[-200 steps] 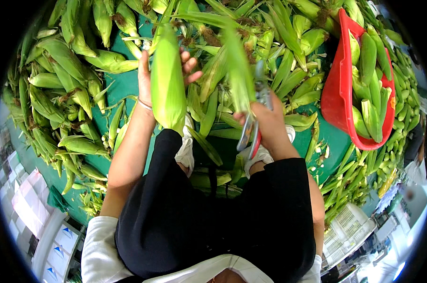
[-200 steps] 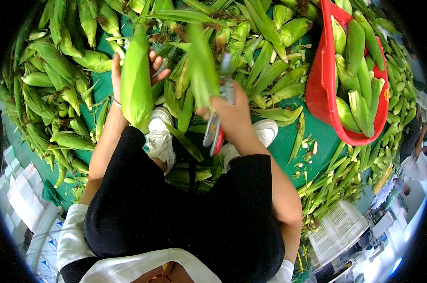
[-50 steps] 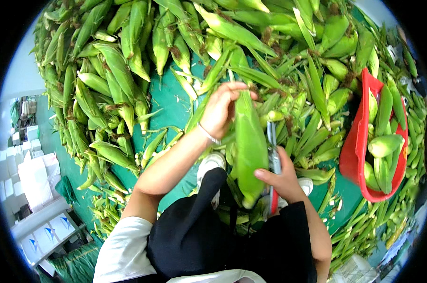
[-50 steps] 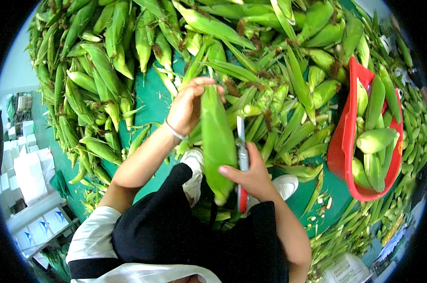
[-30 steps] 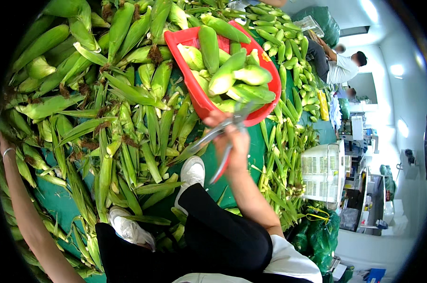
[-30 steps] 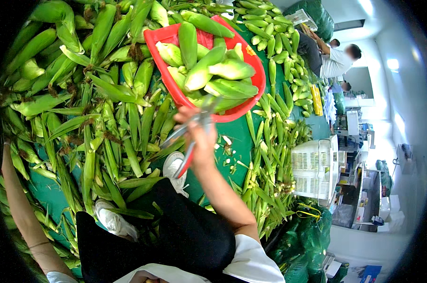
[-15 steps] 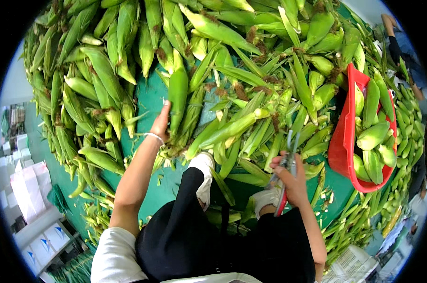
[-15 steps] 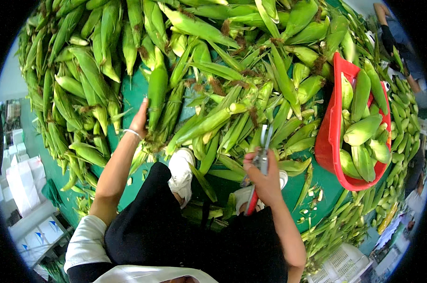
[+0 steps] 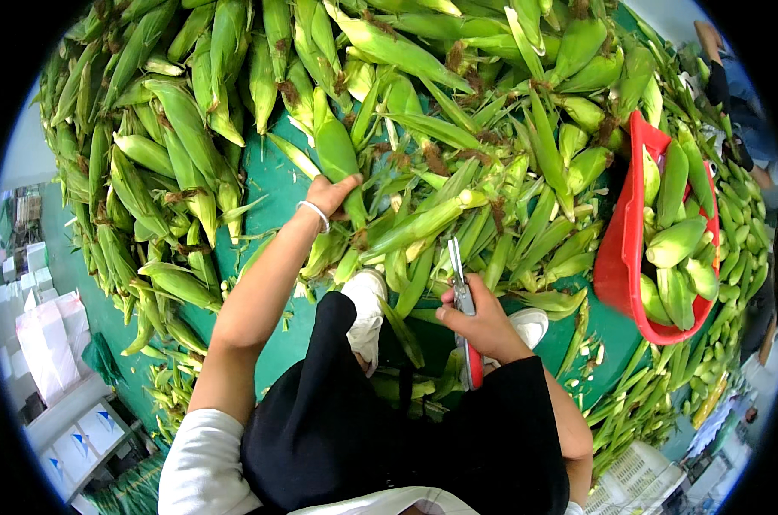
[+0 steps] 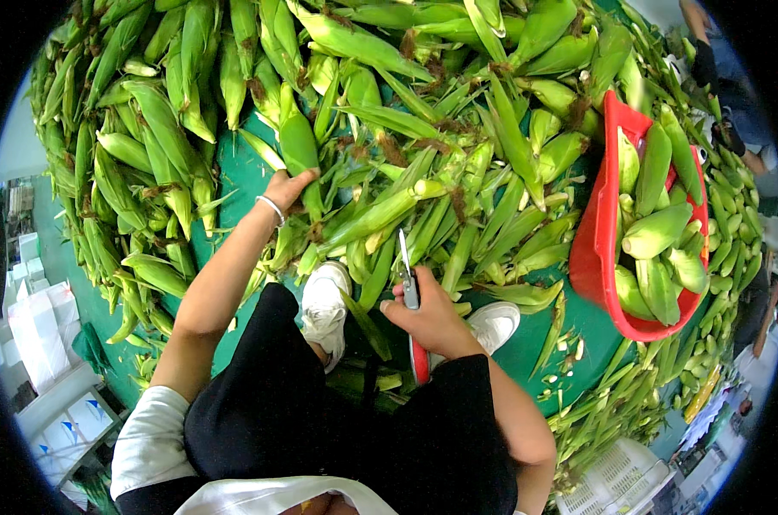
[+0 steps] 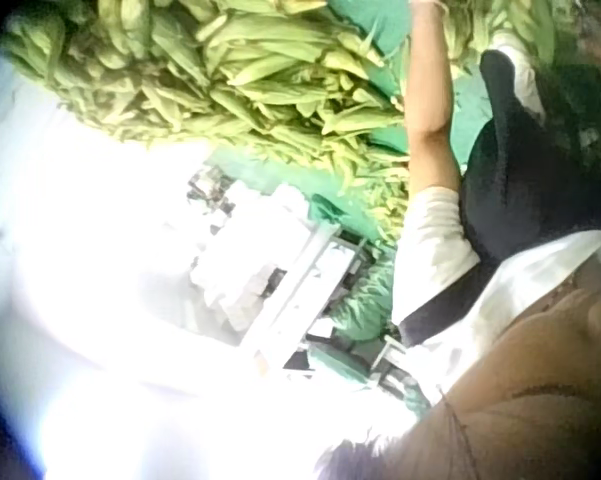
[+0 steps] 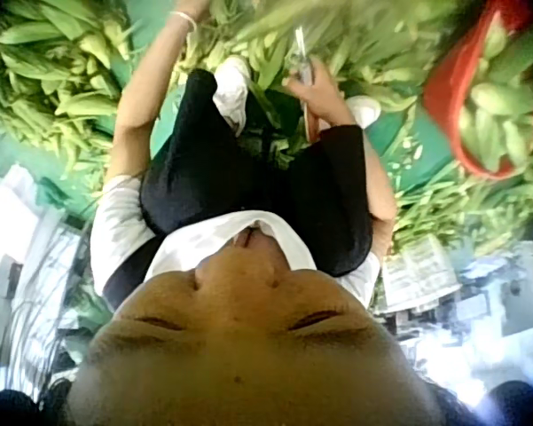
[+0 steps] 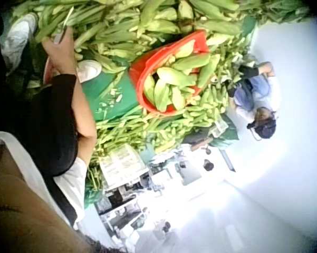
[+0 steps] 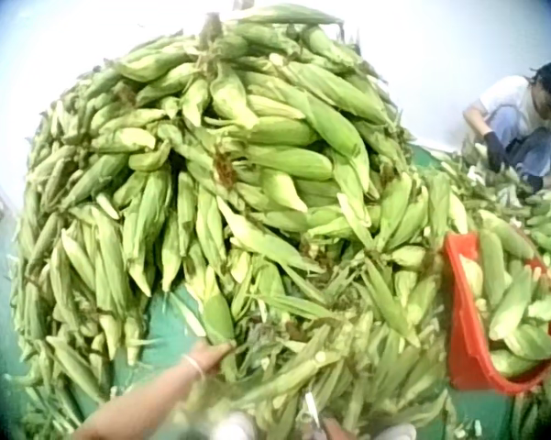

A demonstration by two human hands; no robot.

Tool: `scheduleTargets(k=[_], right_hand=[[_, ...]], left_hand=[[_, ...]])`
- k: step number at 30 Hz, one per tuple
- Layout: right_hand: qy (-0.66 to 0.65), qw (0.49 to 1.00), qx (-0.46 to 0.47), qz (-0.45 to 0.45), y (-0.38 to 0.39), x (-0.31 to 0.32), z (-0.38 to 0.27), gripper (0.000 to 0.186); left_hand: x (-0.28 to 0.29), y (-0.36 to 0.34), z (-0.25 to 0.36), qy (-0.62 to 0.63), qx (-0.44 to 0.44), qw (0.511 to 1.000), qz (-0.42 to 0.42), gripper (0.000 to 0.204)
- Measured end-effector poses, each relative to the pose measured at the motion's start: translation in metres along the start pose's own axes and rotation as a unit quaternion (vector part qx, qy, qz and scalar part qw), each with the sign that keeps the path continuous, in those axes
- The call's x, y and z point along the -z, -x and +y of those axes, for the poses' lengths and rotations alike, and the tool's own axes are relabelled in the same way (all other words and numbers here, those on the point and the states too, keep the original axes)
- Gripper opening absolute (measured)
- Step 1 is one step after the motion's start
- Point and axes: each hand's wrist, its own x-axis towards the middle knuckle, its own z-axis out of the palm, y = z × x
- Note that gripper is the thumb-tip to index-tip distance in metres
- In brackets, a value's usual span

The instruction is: The person sits on the floor and uses shears to remove the husks and silk from corn cobs. They pick up each cob, trim the ends, and place the cleaned corn into a red basket while discarding the husks onto the floor.

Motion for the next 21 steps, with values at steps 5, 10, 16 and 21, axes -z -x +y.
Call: scheduleTargets(k=[5,10,16,21], right_hand=[[-0.008,1.0,0.011,-0.003,0.004,0.013,0.013,0.048],[-0.011,0.998,0.005,-0.067,-0.019,0.012,0.021,0.041],[-0.03,0.996,-0.002,-0.078,-0.035,-0.002,0.034,0.037],[-0.017,0.999,0.036,-0.014,-0.019,-0.012,0.048,0.038]], left_hand=[[0.042,0.068,-0.039,0.081,-0.034,0.994,-0.072,0.064],[0.071,0.165,-0.028,-0.105,-0.074,0.984,-0.124,0.063],[0.06,0.191,0.021,-0.367,-0.237,0.878,-0.197,0.049],[0.054,0.18,0.05,-0.418,-0.274,0.825,-0.265,0.052]])
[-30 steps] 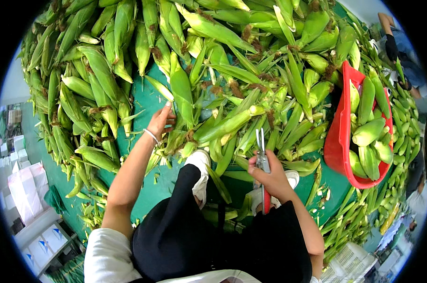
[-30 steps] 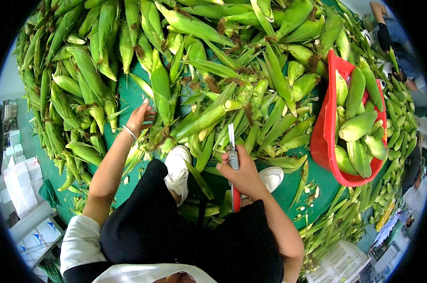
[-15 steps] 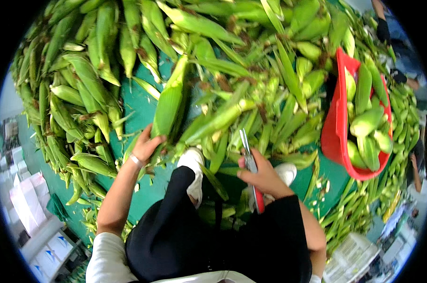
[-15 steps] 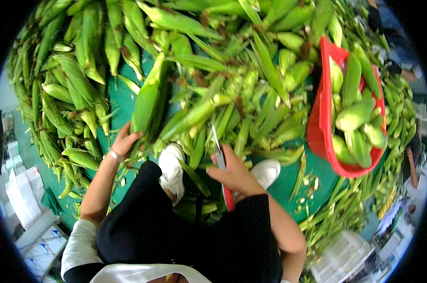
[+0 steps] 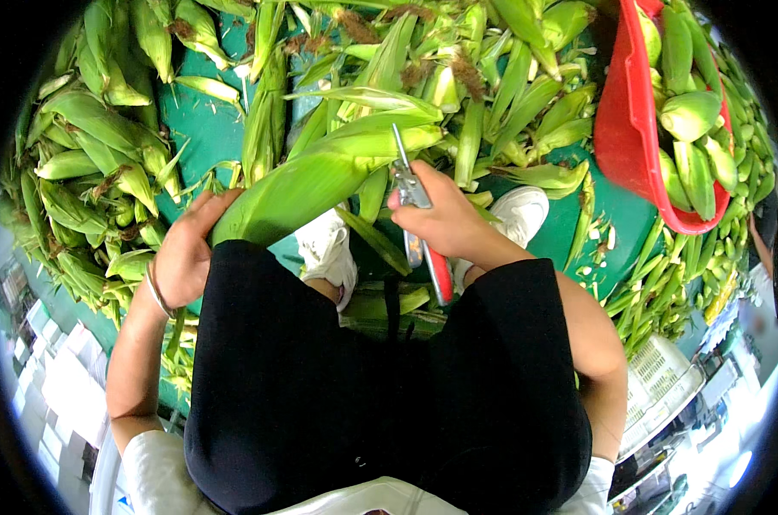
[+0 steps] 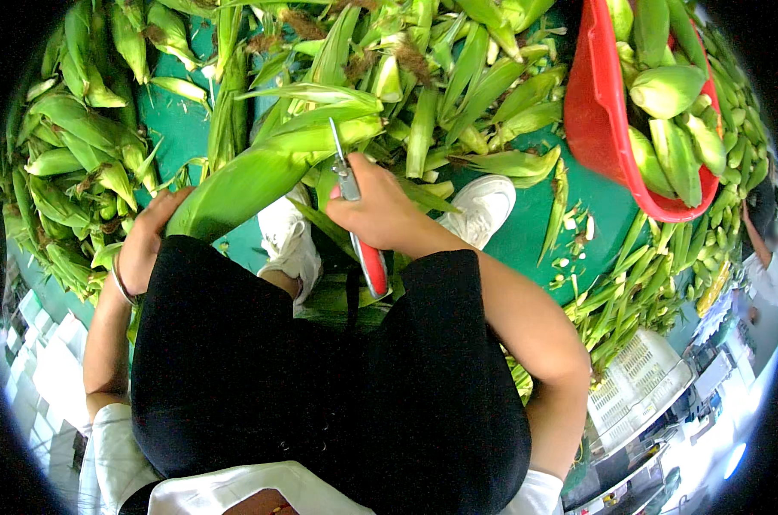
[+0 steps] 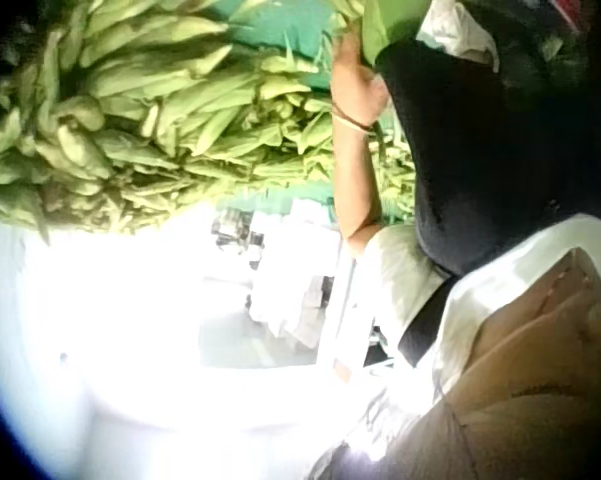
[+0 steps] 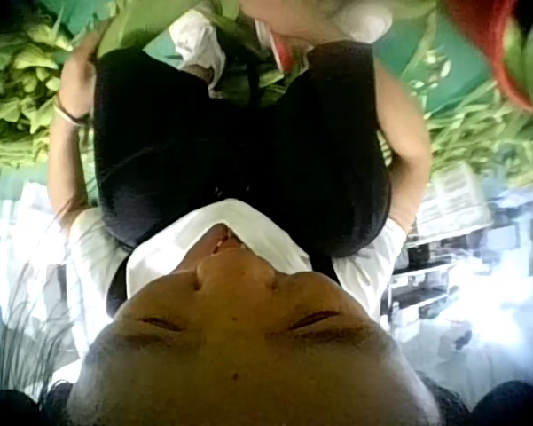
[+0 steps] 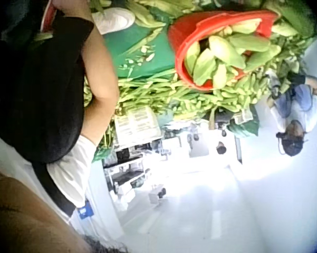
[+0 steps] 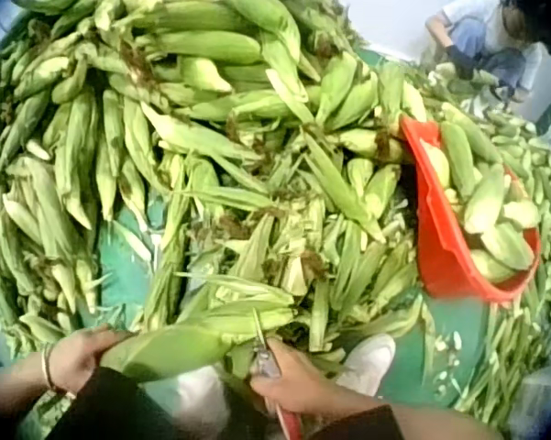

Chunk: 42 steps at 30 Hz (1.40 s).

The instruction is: The person sits on the floor and uses shears to remove the husks and silk from corn cobs. They pick up each cob, trim the ends, and place the cleaned corn into a red basket while discarding the husks onto the floor.

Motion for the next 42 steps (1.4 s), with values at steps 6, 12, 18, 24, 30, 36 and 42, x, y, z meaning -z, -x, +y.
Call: scheduleTargets(k=[6,12,18,24,30,36,42], right_hand=[[-0.275,0.957,-0.063,0.064,0.012,0.022,-0.025,0.045],[-0.16,0.987,0.027,0.002,0.006,0.05,-0.039,0.057],[-0.177,0.97,0.037,-0.162,0.014,0.028,-0.045,0.054],[-0.174,0.979,0.055,-0.096,0.008,0.025,-0.044,0.047],[-0.231,0.973,0.027,-0.01,0.005,0.032,-0.03,0.057],[-0.135,0.99,0.04,-0.027,0.008,0.012,-0.022,0.056],[-0.169,0.983,0.041,0.062,-0.012,0.002,-0.026,0.048]], left_hand=[[0.014,0.006,-0.02,0.074,0.088,0.993,0.01,0.088],[0.045,0.005,-0.022,0.018,-0.025,0.999,-0.038,0.074],[0.043,-0.026,-0.003,-0.175,-0.131,0.941,0.258,0.033],[-0.058,-0.052,-0.048,0.643,-0.021,0.764,-0.045,0.07],[-0.057,-0.101,-0.022,0.737,-0.04,0.644,0.2,0.047],[-0.054,-0.098,-0.006,0.655,-0.019,0.649,0.387,0.039],[-0.07,-0.096,0.019,0.636,-0.042,0.65,0.415,0.039]])
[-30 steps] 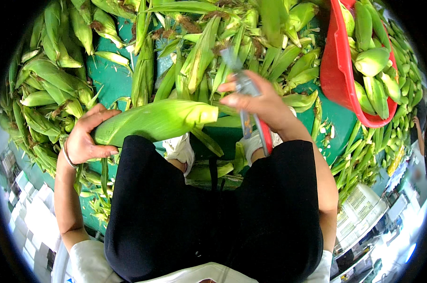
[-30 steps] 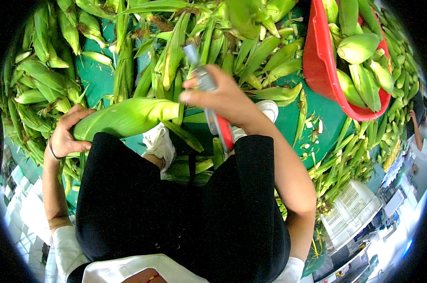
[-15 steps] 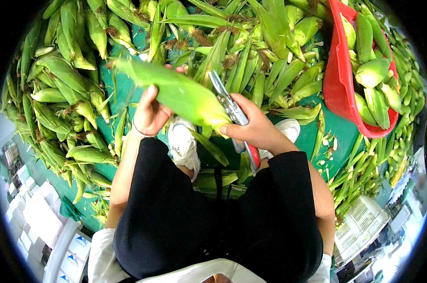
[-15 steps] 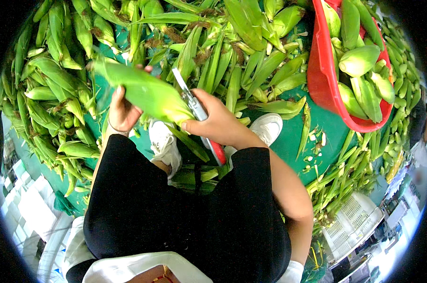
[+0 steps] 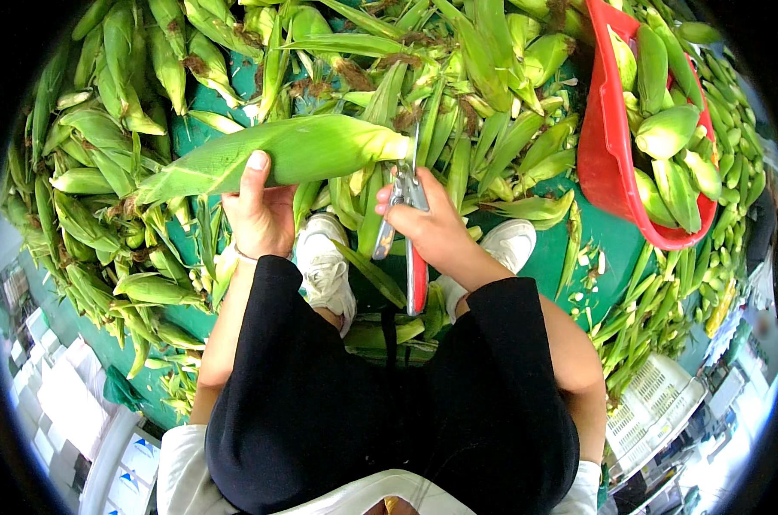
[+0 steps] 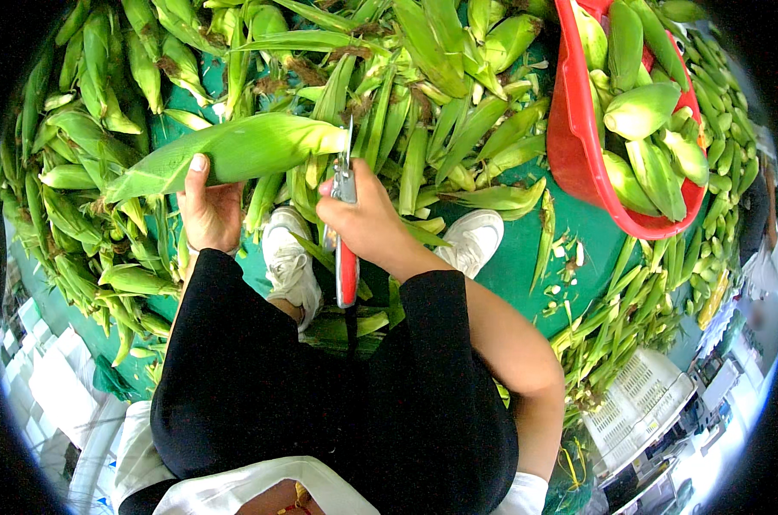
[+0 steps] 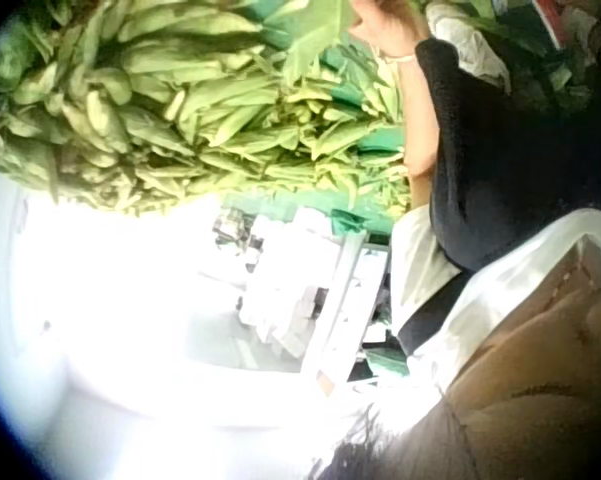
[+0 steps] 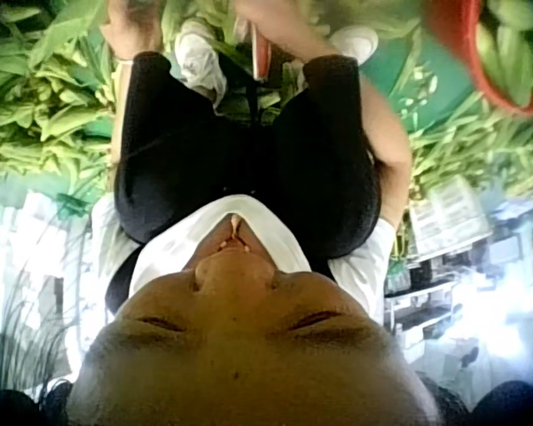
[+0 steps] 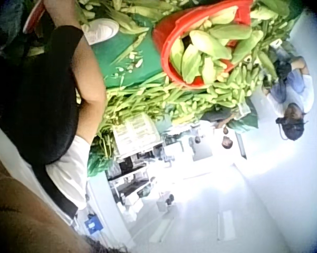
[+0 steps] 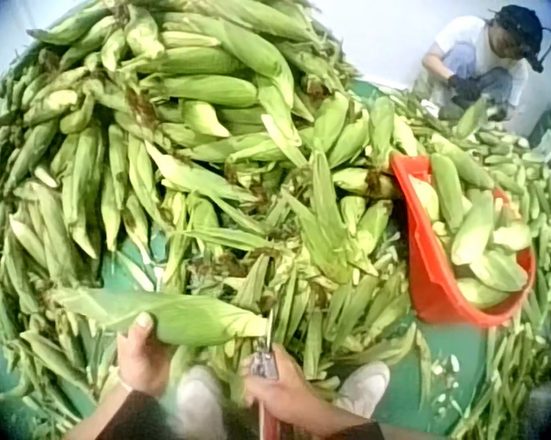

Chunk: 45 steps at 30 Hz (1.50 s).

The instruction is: The person sits on the floor and uses shears to remove the husks and silk from corn cobs. They pick up each cob, trim the ends, and place the cleaned corn into a red basket while discarding the husks onto the floor.

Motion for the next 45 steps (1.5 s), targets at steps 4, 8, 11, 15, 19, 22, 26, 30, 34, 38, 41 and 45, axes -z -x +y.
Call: scheduleTargets(k=[4,8,11,15,19,22,26,30,34,38,41,45], right_hand=[[-0.049,0.998,-0.03,-0.014,0.012,0.005,-0.009,0.042],[-0.066,0.996,-0.059,0.029,0.022,0.018,-0.009,0.04],[0.048,0.999,-0.012,0.001,0.02,0.015,-0.029,0.043],[0.403,0.897,0.181,-0.004,0.018,0.007,-0.058,0.053],[0.506,0.841,0.186,-0.048,0.011,0.007,-0.07,0.047],[0.449,0.869,0.203,-0.047,0.012,0.01,-0.062,0.041],[0.326,0.932,0.151,0.042,0.014,0.012,-0.054,0.037],[0.302,0.947,0.104,0.031,0.018,0.012,-0.048,0.04],[0.354,0.928,0.112,0.031,0.009,-0.002,-0.042,0.048],[0.332,0.938,0.09,0.041,0.008,-0.001,-0.041,0.052],[0.375,0.924,0.079,0.018,0.019,-0.002,-0.047,0.054],[0.411,0.905,0.111,0.006,0.019,-0.01,-0.035,0.053]], left_hand=[[0.016,-0.01,-0.001,0.024,0.059,0.998,0.004,0.037],[0.027,-0.033,0.01,0.047,0.127,0.989,-0.053,0.048],[0.024,-0.04,0.017,0.025,0.219,0.966,-0.136,0.058],[0.017,-0.033,0.015,-0.33,0.116,0.898,-0.268,0.05],[0.005,-0.031,0.023,-0.494,0.093,0.783,-0.366,0.052],[-0.001,-0.038,0.024,-0.553,0.079,0.721,-0.41,0.054],[0.014,-0.049,0.018,-0.494,0.063,0.75,-0.436,0.054],[0.015,-0.042,-0.002,-0.176,0.258,0.902,-0.299,0.051],[0.007,-0.026,-0.036,-0.044,0.311,0.904,-0.29,0.065],[-0.006,-0.019,-0.037,-0.092,0.246,0.93,-0.256,0.053],[-0.01,-0.04,-0.027,0.035,0.33,0.93,-0.16,0.049],[-0.007,-0.041,-0.035,0.028,0.342,0.926,-0.156,0.049]])
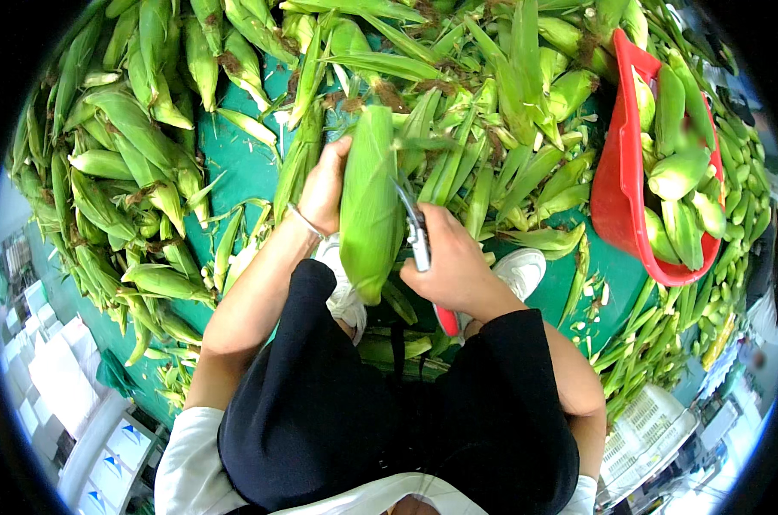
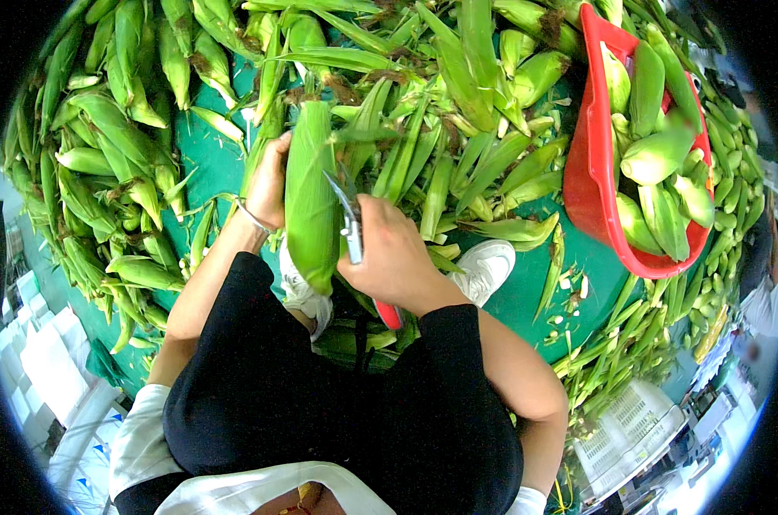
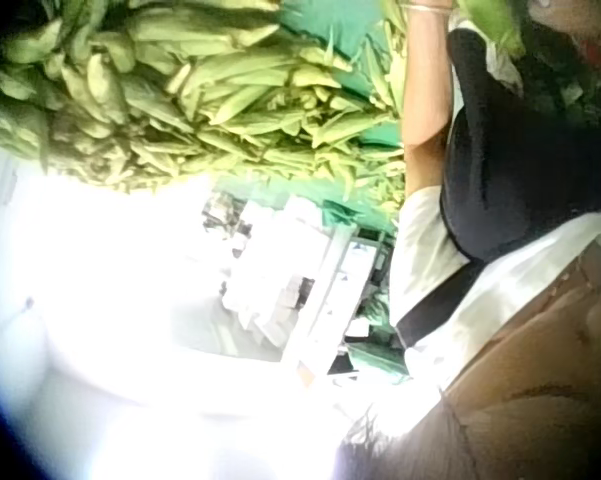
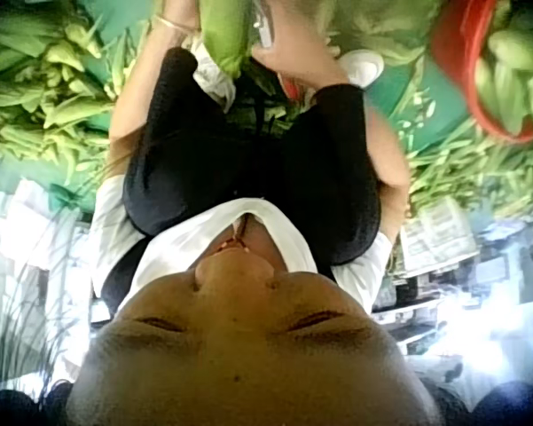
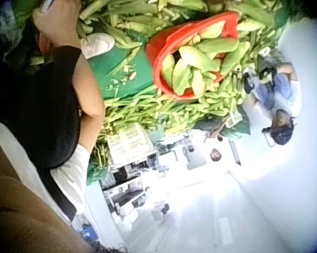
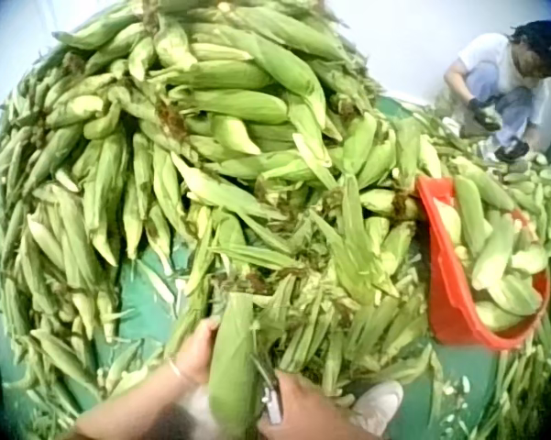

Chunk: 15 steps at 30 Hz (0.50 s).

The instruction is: The person sits on the floor and uses shears to remove the husks and silk from corn cobs. They pick up each cob, trim the ends, and place the cleaned corn into a red basket while discarding the husks onto the floor.

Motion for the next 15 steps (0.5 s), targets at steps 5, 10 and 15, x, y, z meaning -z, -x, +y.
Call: scheduleTargets(k=[5,10,15], right_hand=[[-0.025,0.995,-0.083,0.05,-0.041,0.023,0.007,0.04],[-0.284,0.955,-0.084,-0.001,-0.023,0.026,0.021,0.064],[-0.404,0.912,-0.071,-0.032,0.003,0.015,0.014,0.076]], left_hand=[[-0.014,0.022,-0.013,-0.085,0.139,0.984,-0.075,0.06],[-0.004,0.011,-0.012,0.095,0.077,0.991,-0.055,0.072],[-0.02,0.008,-0.008,-0.106,-0.114,0.983,0.099,0.045]])
